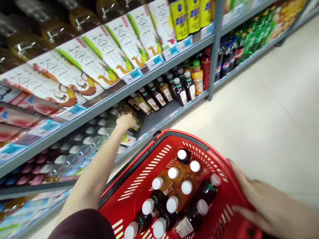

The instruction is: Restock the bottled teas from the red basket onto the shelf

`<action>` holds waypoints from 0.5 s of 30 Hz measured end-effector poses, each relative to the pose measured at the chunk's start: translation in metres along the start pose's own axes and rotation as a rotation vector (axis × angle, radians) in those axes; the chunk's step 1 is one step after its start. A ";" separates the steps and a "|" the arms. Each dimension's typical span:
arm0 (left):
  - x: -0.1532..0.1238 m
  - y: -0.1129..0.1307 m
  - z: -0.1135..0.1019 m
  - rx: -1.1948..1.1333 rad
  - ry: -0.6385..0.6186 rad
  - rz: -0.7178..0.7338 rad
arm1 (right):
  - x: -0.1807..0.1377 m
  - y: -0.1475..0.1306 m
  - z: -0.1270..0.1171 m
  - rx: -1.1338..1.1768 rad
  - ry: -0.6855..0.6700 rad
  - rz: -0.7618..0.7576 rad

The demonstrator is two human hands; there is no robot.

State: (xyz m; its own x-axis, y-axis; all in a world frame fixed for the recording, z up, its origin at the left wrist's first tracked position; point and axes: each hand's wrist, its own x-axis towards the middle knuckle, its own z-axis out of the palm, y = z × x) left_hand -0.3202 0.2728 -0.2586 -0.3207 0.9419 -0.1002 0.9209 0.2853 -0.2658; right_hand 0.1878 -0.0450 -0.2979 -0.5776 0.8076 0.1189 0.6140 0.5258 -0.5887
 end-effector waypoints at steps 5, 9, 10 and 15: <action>-0.071 0.005 -0.021 0.080 0.021 0.216 | 0.012 -0.013 -0.019 -0.200 -0.182 0.079; -0.143 -0.007 -0.037 0.087 0.174 0.317 | 0.022 -0.019 -0.024 -0.232 -0.264 0.137; -0.162 -0.011 -0.041 0.079 0.200 0.327 | 0.023 -0.020 -0.025 -0.226 -0.280 0.159; -0.247 -0.032 -0.044 0.087 0.152 0.381 | 0.023 -0.019 -0.032 -0.168 -0.320 0.260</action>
State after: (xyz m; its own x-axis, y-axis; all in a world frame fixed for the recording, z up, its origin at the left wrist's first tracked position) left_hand -0.2605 0.0385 -0.1831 0.0814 0.9945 -0.0662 0.9430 -0.0983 -0.3179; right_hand 0.1805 -0.0280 -0.2582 -0.5135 0.8094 -0.2851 0.8245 0.3734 -0.4251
